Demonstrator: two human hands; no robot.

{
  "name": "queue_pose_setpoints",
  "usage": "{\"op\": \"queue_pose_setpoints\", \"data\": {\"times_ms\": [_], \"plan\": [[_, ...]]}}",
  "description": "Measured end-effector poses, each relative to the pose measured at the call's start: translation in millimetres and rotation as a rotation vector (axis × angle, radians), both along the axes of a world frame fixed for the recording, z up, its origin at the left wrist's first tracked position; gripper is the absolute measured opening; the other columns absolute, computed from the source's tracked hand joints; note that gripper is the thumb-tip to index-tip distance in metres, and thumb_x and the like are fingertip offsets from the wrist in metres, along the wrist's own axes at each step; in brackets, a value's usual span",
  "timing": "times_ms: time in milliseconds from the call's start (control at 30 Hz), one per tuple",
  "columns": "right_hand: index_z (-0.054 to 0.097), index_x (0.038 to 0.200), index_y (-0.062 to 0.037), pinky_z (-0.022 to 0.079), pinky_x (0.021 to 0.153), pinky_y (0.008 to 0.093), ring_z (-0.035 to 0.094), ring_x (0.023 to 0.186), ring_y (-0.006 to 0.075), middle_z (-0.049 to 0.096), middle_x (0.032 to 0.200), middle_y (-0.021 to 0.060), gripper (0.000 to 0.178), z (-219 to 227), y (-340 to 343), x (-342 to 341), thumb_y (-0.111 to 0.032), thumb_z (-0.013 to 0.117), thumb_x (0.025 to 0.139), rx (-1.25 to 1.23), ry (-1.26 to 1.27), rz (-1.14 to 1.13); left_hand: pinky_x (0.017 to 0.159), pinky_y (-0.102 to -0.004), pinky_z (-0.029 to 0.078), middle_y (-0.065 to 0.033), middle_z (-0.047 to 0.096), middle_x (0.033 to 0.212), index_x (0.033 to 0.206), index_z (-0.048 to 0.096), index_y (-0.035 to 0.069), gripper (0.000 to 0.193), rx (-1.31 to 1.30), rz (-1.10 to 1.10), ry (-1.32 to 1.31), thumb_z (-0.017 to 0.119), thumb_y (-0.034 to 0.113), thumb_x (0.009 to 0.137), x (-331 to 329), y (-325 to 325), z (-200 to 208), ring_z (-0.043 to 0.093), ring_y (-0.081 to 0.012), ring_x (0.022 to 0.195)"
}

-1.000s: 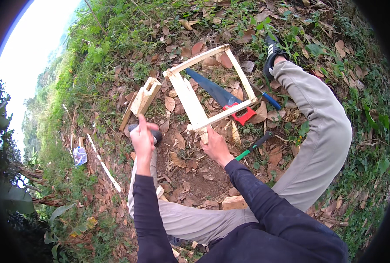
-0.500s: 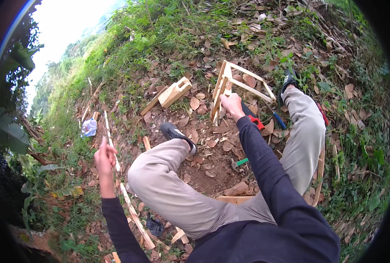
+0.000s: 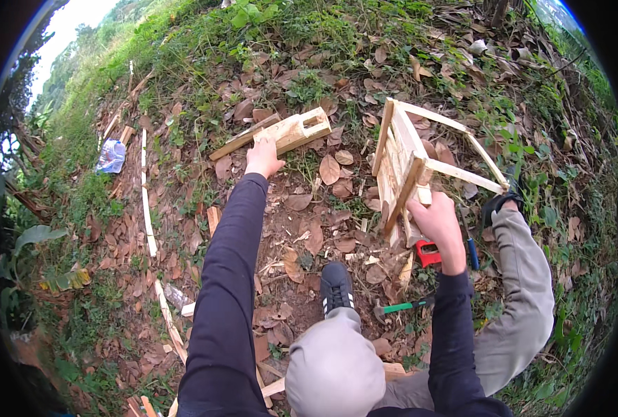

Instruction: The person sits on the ground and assembles a wooden frame using a hammer and a saw. They drive nails into the wood to secure the pieces together and use a saw to trim the ends of the wooden slats.

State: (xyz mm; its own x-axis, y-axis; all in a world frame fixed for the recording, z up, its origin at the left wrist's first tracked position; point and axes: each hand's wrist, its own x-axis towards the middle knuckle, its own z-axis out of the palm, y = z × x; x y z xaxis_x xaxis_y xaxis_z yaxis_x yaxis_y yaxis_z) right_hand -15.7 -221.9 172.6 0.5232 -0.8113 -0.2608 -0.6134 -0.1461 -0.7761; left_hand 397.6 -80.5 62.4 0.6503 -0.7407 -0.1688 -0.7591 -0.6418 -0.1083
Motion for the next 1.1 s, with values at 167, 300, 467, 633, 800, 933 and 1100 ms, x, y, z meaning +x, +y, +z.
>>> {"op": "queue_pose_setpoints", "data": {"times_ms": [167,300,467,633,800,933,1100], "plan": [[0.068,0.097,0.0093,0.055,0.073,0.0389,0.074,0.074,0.0292,0.071,0.075,0.0221,0.03,16,-3,11,-0.017,0.065,0.082,0.02,0.019,-0.01,0.115,-0.0596,0.034,-0.0149,0.036,0.158,0.154,0.028,0.006,0.123,-0.033,-0.001,-0.053,0.095,0.044,0.058,63,-56,-35,0.034,-0.0319,0.147],[0.067,0.099,0.0097,0.052,0.064,0.0332,0.067,0.065,0.0164,0.071,0.074,0.0142,0.027,19,-8,15,-0.012,0.066,0.084,0.02,0.014,-0.012,0.114,-0.0671,0.031,-0.0131,0.046,0.149,0.149,0.034,0.006,0.123,0.086,-0.07,-0.013,0.097,0.046,0.051,85,-89,-54,0.041,-0.0326,0.142],[0.067,0.099,0.01,0.051,0.06,0.0307,0.063,0.061,0.0122,0.07,0.074,0.0106,0.027,20,-5,24,-0.013,0.067,0.085,0.072,0.007,-0.023,0.103,-0.0631,0.042,-0.0157,0.056,0.131,0.127,0.045,0.003,0.096,-0.044,-0.134,-0.06,0.095,0.036,0.052,88,-74,-72,0.06,-0.0334,0.12],[0.066,0.1,0.0103,0.054,0.069,0.0346,0.07,0.07,0.0198,0.071,0.077,0.0182,0.03,17,-4,18,-0.014,0.066,0.082,0.076,0.027,-0.065,0.096,-0.0508,0.049,-0.0142,0.067,0.111,0.122,0.047,0.003,0.089,0.068,-0.304,-0.197,0.091,0.042,0.055,53,-61,-23,0.063,-0.0338,0.109],[0.067,0.1,0.0099,0.053,0.068,0.0335,0.069,0.07,0.0157,0.072,0.078,0.0159,0.03,7,-1,9,-0.014,0.066,0.082,0.037,0.015,-0.095,0.096,-0.0522,0.05,-0.0165,0.067,0.11,0.124,0.047,0.003,0.088,0.03,-0.262,-0.004,0.09,0.042,0.057,-22,-25,-6,0.063,-0.0363,0.109],[0.068,0.101,0.0084,0.053,0.067,0.032,0.068,0.071,0.013,0.073,0.08,0.0118,0.027,13,-5,13,-0.013,0.066,0.084,0.108,-0.026,-0.111,0.092,-0.0469,0.05,-0.0168,0.065,0.114,0.126,0.046,0.003,0.089,-0.018,-0.273,0.051,0.089,0.04,0.057,-56,7,-51,0.062,-0.0357,0.106],[0.069,0.101,0.0089,0.051,0.058,0.0303,0.066,0.065,0.0117,0.071,0.076,0.0095,0.029,22,-17,15,-0.015,0.066,0.085,0.121,-0.009,-0.138,0.111,-0.0525,0.039,-0.0227,0.045,0.147,0.149,0.031,0.002,0.122,-0.151,-0.22,0.142,0.091,0.056,0.059,-90,19,-42,0.045,-0.0387,0.136]]}}
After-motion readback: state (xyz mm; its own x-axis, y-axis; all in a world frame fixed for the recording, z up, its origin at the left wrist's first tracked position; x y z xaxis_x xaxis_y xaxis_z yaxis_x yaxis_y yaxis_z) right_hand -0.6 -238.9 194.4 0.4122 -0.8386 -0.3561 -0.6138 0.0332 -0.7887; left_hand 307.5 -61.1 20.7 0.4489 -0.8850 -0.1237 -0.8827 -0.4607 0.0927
